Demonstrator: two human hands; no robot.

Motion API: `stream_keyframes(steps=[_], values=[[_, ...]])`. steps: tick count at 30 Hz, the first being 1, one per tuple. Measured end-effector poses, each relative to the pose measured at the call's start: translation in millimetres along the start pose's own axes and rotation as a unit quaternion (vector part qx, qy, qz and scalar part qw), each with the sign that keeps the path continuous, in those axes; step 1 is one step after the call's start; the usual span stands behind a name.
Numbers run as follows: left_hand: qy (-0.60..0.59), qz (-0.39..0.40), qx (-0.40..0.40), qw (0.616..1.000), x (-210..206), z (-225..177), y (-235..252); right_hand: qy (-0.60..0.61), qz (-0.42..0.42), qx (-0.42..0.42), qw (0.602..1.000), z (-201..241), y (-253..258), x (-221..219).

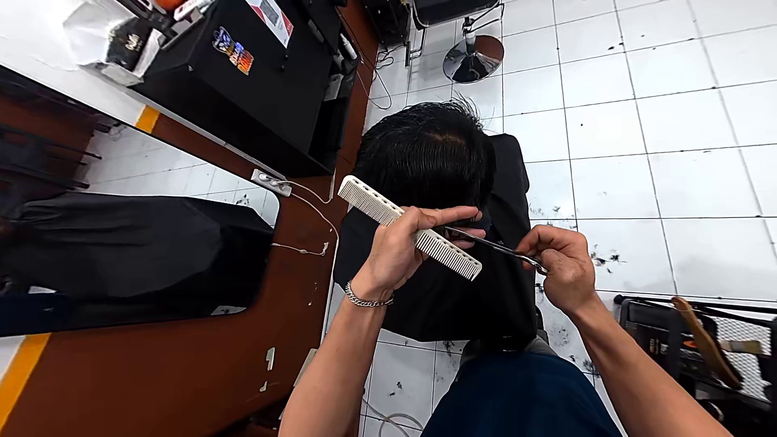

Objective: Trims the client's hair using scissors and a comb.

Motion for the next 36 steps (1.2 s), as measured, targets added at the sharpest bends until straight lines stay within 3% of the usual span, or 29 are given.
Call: stream_keyframes(steps=[7,13,20,24,30,36], values=[[-0.014,0.001,0.006,1.000,0.2,-0.2,-0.6,0.042,0.004,-0.004,0.999,-2.2,-5.5,-0.7],[-0.010,0.013,0.002,1.000,0.9,1.7,-0.1,-0.024,-0.014,-0.035,0.999,-2.3,-7.1,-2.2],[0.001,0.013,0.006,1.000,0.4,1.6,-1.4,0.032,0.009,-0.012,0.999,4.3,-3.9,-4.9],[-0.004,0.014,0.009,1.000,0.1,2.4,-0.5,-0.017,-0.015,-0.032,0.999,1.3,-6.4,-6.0],[0.005,0.016,0.004,1.000,0.9,1.0,-2.0,0.031,-0.004,-0.016,0.999,3.0,-7.1,-8.6],[0.011,0.029,0.007,0.999,2.7,3.1,-0.8,-0.026,-0.023,-0.053,0.998,1.7,-9.9,-10.8]])
Point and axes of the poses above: each hand's wrist, its own y-axis towards the middle knuckle, its own x-axis out of the back of the hand, z = x × y, the point moved 5 cm from there along y, towards the middle knuckle, and after that the axes turned 11 degrees about z, right-handed, at the moved point
